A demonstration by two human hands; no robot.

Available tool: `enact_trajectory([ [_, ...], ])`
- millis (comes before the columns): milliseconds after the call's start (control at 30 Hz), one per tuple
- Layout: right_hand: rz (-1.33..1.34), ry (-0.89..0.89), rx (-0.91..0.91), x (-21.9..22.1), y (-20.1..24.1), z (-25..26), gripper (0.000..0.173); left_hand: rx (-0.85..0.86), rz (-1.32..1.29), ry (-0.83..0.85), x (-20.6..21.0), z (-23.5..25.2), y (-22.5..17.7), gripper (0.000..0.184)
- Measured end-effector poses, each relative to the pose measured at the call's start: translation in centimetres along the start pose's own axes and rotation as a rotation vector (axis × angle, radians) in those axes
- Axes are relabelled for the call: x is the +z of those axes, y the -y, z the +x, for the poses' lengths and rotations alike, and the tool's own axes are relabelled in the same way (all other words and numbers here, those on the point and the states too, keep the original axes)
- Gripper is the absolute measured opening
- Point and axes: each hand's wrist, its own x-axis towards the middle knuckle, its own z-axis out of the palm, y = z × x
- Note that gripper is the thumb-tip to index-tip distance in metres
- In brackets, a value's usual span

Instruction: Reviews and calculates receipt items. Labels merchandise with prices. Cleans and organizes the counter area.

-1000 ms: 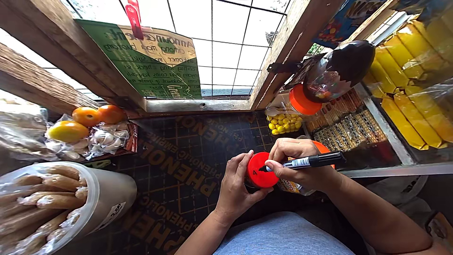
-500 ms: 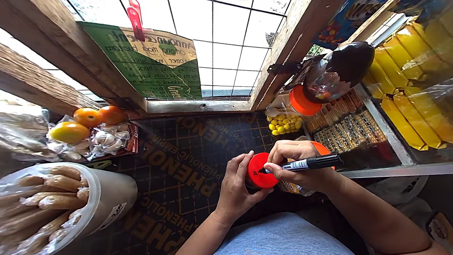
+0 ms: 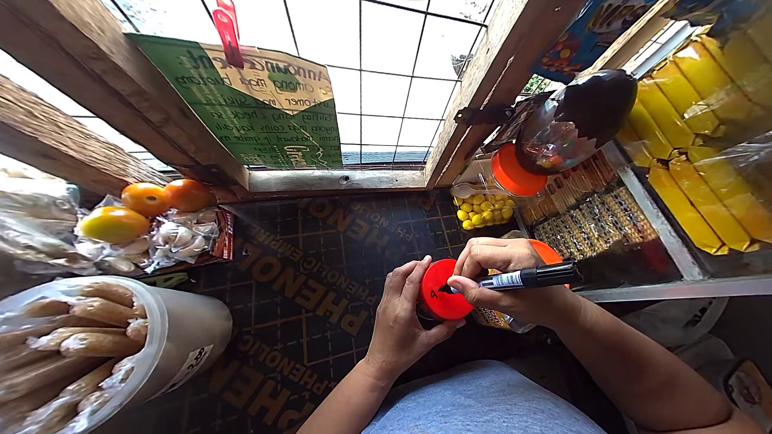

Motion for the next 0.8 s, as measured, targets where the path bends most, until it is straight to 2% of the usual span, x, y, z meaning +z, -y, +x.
enact_trajectory([
  [600,-0.033,0.017,-0.022,0.02,0.03,0.00,0.019,-0.005,0.001,0.005,-0.01,-0.02,0.00,0.091],
  [800,0.001,0.027,0.021,-0.04,0.05,0.04,0.020,-0.004,0.000,0.006,-0.04,-0.01,-0.03,0.091],
])
